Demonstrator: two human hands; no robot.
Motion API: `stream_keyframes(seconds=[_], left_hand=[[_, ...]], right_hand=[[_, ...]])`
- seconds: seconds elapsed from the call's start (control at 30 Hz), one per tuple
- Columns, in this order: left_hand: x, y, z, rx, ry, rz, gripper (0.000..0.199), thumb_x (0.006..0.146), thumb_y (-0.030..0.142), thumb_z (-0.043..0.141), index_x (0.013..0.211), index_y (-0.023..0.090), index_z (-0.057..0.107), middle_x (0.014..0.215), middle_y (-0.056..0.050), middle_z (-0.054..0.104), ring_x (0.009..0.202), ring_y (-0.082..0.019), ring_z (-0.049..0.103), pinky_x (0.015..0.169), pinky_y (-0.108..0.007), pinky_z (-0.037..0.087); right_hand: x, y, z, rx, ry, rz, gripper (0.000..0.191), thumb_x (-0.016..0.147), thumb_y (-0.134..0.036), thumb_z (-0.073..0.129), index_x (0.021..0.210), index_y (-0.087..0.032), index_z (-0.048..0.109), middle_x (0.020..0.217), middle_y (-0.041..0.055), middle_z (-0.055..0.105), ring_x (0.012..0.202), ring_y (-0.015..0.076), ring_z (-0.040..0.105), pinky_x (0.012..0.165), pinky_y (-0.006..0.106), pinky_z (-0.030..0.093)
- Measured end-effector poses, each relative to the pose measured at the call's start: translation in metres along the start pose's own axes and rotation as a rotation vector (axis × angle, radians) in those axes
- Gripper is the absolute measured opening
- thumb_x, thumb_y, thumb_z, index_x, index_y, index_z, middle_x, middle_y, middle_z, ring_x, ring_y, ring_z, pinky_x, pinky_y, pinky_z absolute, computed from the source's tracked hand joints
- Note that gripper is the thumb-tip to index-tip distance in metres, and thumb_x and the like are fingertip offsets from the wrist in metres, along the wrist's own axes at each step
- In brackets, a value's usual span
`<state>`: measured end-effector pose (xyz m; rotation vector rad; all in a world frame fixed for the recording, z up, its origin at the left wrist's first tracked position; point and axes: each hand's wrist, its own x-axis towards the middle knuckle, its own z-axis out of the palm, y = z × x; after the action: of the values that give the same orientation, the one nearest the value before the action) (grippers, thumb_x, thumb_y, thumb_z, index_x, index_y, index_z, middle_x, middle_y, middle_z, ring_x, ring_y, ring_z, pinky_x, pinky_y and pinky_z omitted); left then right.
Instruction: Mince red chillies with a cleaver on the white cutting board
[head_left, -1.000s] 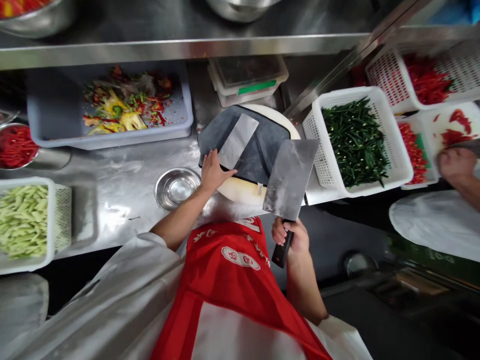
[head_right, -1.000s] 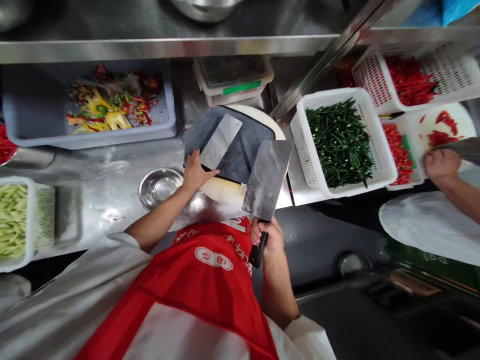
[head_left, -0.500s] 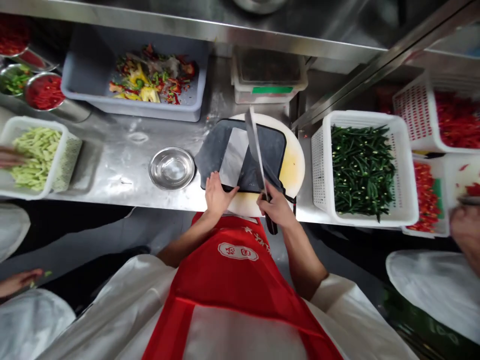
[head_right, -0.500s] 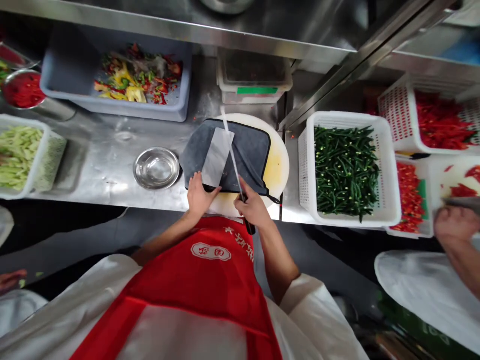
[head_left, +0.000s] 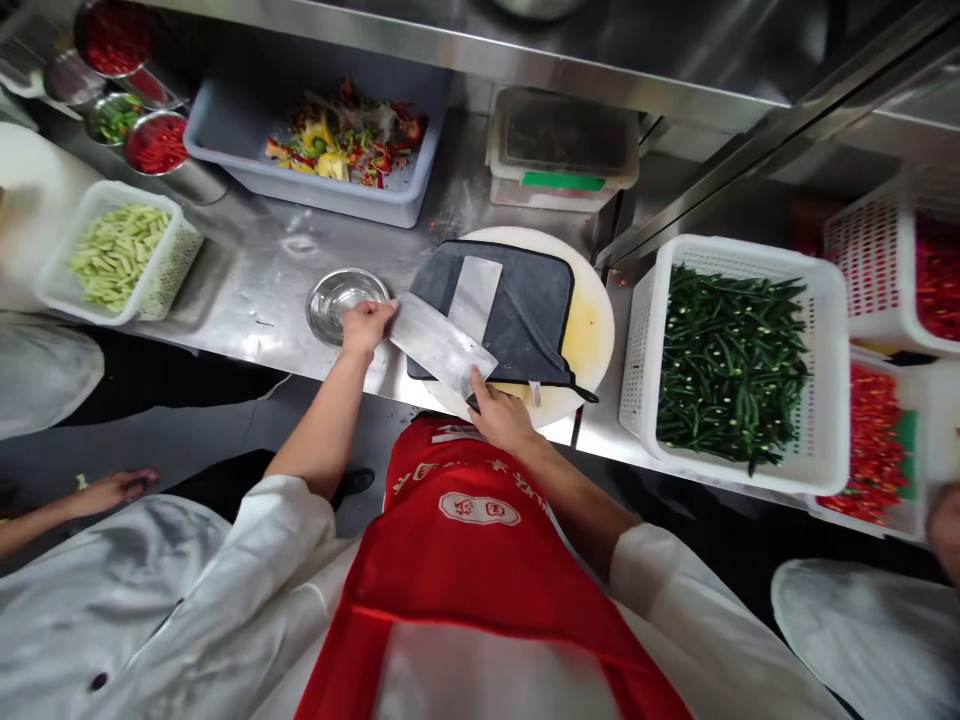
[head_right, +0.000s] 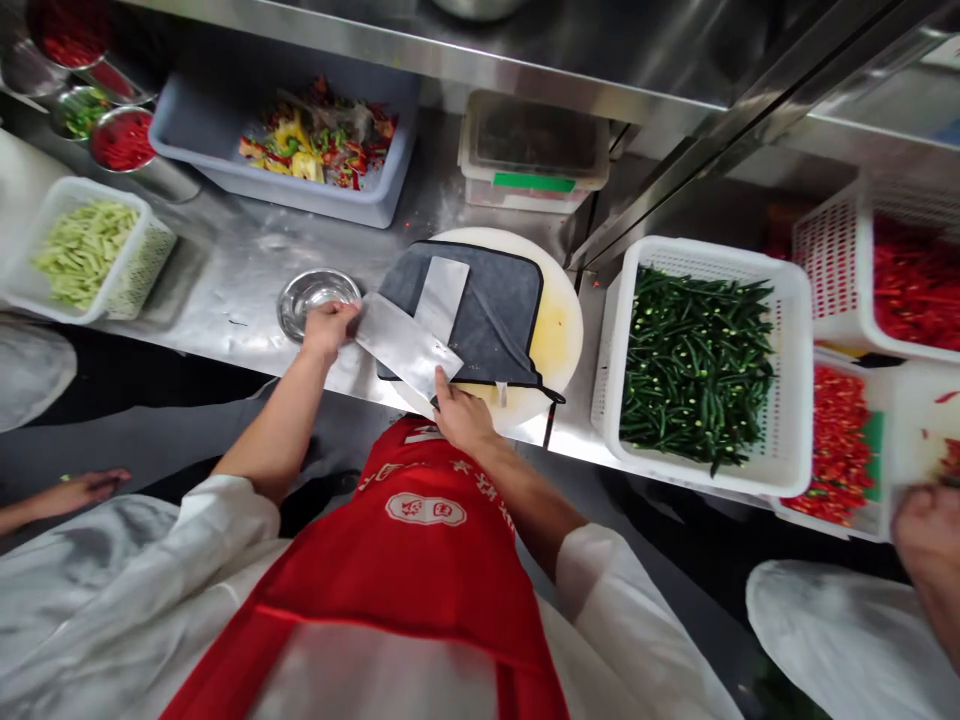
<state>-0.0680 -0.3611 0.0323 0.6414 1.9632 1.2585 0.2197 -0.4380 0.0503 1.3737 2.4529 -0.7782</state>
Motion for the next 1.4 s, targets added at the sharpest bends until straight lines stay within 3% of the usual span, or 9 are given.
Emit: stream_keyframes(seconds=[0.17, 0.37, 0.53, 0.67, 0.8, 0.9, 1.03, 1.23, 1.4], left_hand=[[-0.003, -0.013, 0.003, 0.142, -0.044, 0.087, 0.039, 0.067, 0.041, 0.082, 0.063, 0.018, 0.051, 0.052, 0.004, 0.049, 0.045, -0.008, 0.042, 0.043, -0.021, 0.033], [-0.017, -0.014, 0.013, -0.041, 0.097, -0.094, 0.034, 0.071, 0.04, 0.078, 0.071, 0.019, 0.052, 0.052, 0.005, 0.048, 0.04, -0.008, 0.042, 0.036, -0.021, 0.033], [0.006, -0.003, 0.014, -0.079, 0.072, -0.015, 0.034, 0.069, 0.036, 0.079, 0.073, 0.018, 0.05, 0.054, 0.006, 0.049, 0.039, -0.006, 0.04, 0.035, -0.018, 0.03], [-0.011, -0.007, 0.002, -0.016, 0.049, -0.088, 0.036, 0.069, 0.038, 0.078, 0.069, 0.019, 0.048, 0.05, 0.006, 0.046, 0.037, -0.007, 0.041, 0.033, -0.019, 0.03], [-0.029, -0.009, -0.011, 0.074, -0.026, -0.097, 0.036, 0.065, 0.037, 0.08, 0.066, 0.019, 0.049, 0.049, 0.006, 0.047, 0.036, -0.008, 0.042, 0.032, -0.02, 0.032], [-0.021, -0.003, -0.011, 0.101, -0.035, -0.053, 0.035, 0.065, 0.038, 0.08, 0.068, 0.018, 0.051, 0.05, 0.007, 0.048, 0.036, -0.007, 0.043, 0.033, -0.019, 0.034], [-0.003, 0.005, -0.005, 0.086, -0.026, 0.0, 0.035, 0.068, 0.04, 0.078, 0.073, 0.018, 0.052, 0.054, 0.006, 0.05, 0.039, -0.006, 0.043, 0.035, -0.017, 0.035], [-0.015, -0.003, -0.013, 0.108, -0.107, -0.067, 0.035, 0.072, 0.038, 0.077, 0.07, 0.019, 0.047, 0.053, 0.008, 0.045, 0.038, -0.005, 0.039, 0.034, -0.018, 0.031], [0.0, 0.007, -0.013, 0.125, -0.085, -0.023, 0.036, 0.076, 0.036, 0.075, 0.069, 0.02, 0.044, 0.052, 0.008, 0.044, 0.04, -0.005, 0.037, 0.036, -0.019, 0.03]], right_hand=[[-0.035, 0.008, 0.02, -0.01, -0.029, 0.163, 0.072, 0.103, -0.054, 0.034, 0.162, -0.018, 0.014, 0.116, 0.016, 0.073, 0.099, 0.0299, 0.072, 0.086, 0.04, 0.052], [-0.035, -0.01, 0.024, 0.114, -0.033, 0.253, 0.07, 0.101, -0.06, 0.034, 0.157, -0.017, 0.03, 0.108, 0.0152, 0.075, 0.099, 0.0301, 0.072, 0.086, 0.039, 0.052], [-0.011, -0.024, 0.008, 0.13, 0.094, 0.302, 0.08, 0.101, -0.049, 0.04, 0.162, -0.012, 0.005, 0.114, 0.0175, 0.072, 0.097, 0.0299, 0.071, 0.084, 0.039, 0.052], [-0.006, -0.027, 0.006, 0.09, 0.014, 0.254, 0.088, 0.096, -0.032, 0.047, 0.162, -0.017, -0.008, 0.113, 0.0147, 0.072, 0.093, 0.0279, 0.071, 0.083, 0.037, 0.053], [-0.011, -0.032, 0.011, 0.053, -0.079, 0.249, 0.087, 0.101, -0.056, 0.038, 0.162, -0.016, -0.009, 0.105, 0.0157, 0.075, 0.092, 0.0314, 0.072, 0.084, 0.043, 0.053], [-0.007, -0.038, 0.008, 0.013, -0.099, 0.268, 0.089, 0.1, -0.067, 0.026, 0.161, -0.015, -0.012, 0.107, 0.0186, 0.074, 0.095, 0.0315, 0.072, 0.085, 0.044, 0.053], [0.007, -0.044, 0.0, 0.015, -0.088, 0.27, 0.087, 0.1, -0.068, 0.019, 0.16, -0.014, -0.014, 0.098, 0.0177, 0.075, 0.089, 0.0303, 0.073, 0.082, 0.042, 0.054], [-0.005, -0.043, 0.006, 0.04, -0.117, 0.303, 0.084, 0.101, -0.065, 0.024, 0.162, -0.017, -0.008, 0.103, 0.0179, 0.075, 0.093, 0.0305, 0.073, 0.082, 0.041, 0.054], [0.005, -0.046, -0.001, 0.07, -0.061, 0.309, 0.082, 0.102, -0.064, 0.017, 0.159, -0.017, -0.017, 0.105, 0.0171, 0.075, 0.091, 0.0285, 0.072, 0.084, 0.042, 0.052]])
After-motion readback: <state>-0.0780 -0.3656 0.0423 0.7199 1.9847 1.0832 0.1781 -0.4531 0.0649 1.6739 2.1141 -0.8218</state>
